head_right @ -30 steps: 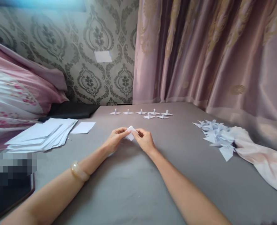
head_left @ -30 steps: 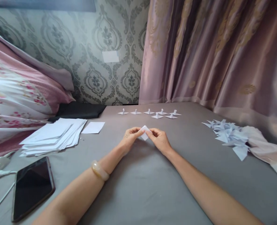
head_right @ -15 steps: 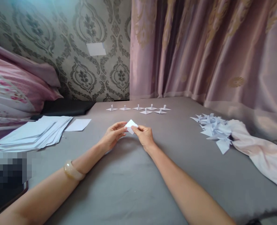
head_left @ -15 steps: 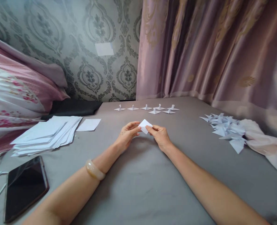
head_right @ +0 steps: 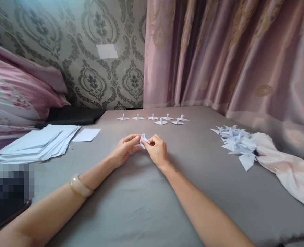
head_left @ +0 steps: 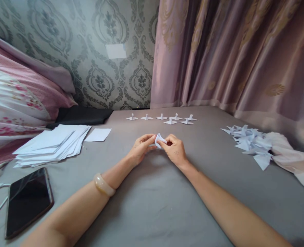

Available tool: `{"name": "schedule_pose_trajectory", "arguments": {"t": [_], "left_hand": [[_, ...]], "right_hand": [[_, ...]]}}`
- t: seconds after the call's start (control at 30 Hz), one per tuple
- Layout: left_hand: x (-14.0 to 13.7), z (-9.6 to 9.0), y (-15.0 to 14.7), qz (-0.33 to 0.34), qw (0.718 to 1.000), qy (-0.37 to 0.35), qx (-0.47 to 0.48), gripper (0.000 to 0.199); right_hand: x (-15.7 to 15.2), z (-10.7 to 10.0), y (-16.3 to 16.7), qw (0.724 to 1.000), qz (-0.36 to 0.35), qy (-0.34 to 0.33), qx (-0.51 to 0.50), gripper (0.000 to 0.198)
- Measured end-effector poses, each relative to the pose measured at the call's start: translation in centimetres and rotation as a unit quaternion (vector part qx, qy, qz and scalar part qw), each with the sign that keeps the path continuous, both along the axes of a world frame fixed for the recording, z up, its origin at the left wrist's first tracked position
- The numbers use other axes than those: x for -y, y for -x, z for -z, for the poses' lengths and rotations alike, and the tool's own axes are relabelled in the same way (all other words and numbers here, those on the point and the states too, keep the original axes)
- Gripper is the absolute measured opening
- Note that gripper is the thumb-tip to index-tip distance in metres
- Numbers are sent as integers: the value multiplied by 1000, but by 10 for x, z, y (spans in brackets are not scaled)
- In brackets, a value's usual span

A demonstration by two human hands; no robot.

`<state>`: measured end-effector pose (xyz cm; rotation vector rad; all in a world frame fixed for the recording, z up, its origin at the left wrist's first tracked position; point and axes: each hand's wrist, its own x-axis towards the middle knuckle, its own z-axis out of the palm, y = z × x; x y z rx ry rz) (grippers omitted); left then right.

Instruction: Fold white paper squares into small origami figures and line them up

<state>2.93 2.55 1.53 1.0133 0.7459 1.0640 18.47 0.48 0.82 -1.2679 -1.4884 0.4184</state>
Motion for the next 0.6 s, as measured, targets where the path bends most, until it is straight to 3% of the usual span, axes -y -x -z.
{"name": "schedule_pose_trajectory", "arguments": {"t": [0.17, 0.27, 0.4, 0.5, 0.6], "left_hand": [[1, 0, 0, 11, 1000, 1, -3, 34], [1, 1, 0, 13, 1000, 9, -10, 31], [1, -2, 1, 27, 999, 28, 6, 26], [1, -5, 2, 36, 998, 43, 38, 22], [1, -7, 3, 30, 996, 55, 69, 17]], "right_hand": [[3, 2, 1, 992, -19, -44, 114, 32], [2, 0, 1, 990, -36, -26, 134, 33], [0, -7, -6, 993, -101, 57, 25, 35], [-1, -13, -14, 977, -160, 106, -90, 30], [-3, -15, -19, 962, -152, 129, -187, 28]]}}
